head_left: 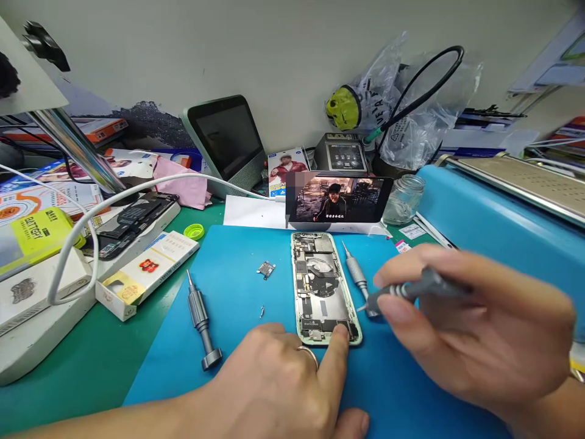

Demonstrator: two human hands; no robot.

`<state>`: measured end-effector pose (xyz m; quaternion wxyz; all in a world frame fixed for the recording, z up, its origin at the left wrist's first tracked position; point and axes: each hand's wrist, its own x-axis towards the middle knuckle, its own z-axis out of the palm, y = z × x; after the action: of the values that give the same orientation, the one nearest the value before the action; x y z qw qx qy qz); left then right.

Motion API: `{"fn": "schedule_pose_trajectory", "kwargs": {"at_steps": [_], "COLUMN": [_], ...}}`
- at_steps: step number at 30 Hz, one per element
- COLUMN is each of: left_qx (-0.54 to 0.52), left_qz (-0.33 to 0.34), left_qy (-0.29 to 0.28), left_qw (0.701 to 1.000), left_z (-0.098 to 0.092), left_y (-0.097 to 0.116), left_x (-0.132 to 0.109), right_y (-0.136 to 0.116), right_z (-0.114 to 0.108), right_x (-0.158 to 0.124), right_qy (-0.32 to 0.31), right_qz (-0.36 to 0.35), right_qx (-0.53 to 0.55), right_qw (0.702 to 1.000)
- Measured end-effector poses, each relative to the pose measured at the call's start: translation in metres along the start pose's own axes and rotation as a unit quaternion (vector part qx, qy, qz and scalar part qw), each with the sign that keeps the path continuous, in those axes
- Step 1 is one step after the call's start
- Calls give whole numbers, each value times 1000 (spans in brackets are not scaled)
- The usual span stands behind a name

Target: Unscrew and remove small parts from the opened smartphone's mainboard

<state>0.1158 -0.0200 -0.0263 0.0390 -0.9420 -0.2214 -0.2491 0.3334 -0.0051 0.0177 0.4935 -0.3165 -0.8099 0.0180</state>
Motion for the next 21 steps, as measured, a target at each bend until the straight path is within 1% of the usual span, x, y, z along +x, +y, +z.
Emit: {"fn": "schedule_pose_trajectory", "kwargs": {"at_steps": [2, 4, 5, 6, 8, 9, 12, 14, 16, 18, 20, 21], "left_qx": [-13, -27, -34, -46, -64, -82, -79, -69, -59, -54, -51, -49], "left_qz": [-8, -7, -2, 10, 38, 69, 126, 136, 133, 130, 126, 119], "left_qy": [-6, -18, -26, -33, -40, -24, -14, -19, -34, -44, -52, -55], "left_qw": [1000, 999, 999, 998, 996, 994, 989, 988, 989, 989, 989, 990], "left_z": [-3, -7, -10, -13, -16, -16, -7, 2, 8, 9, 0, -7], "left_y": [1, 2, 2, 2, 3, 2, 0, -5, -9, -10, -6, -1], "left_x": [-1, -2, -2, -2, -2, -2, -2, -2, -1, -4, -16, -27], "right_y": [3, 11, 16, 22, 31, 35, 41, 42, 41, 35, 19, 6], "right_z": [3, 7, 9, 10, 13, 13, 16, 18, 20, 19, 9, 0], "right_x": [1, 1, 1, 0, -2, -3, -4, -2, 2, 5, 4, 1], "right_qy": [69, 103, 104, 103, 106, 108, 90, 79, 77, 73, 63, 57], "right_qz": [46, 97, 128, 141, 145, 144, 140, 139, 149, 157, 167, 174], "right_qx": [2, 20, 33, 33, 22, 13, -16, -28, -38, -42, -41, -39], "right_qw": [997, 990, 986, 984, 984, 984, 986, 987, 985, 984, 983, 982]}}
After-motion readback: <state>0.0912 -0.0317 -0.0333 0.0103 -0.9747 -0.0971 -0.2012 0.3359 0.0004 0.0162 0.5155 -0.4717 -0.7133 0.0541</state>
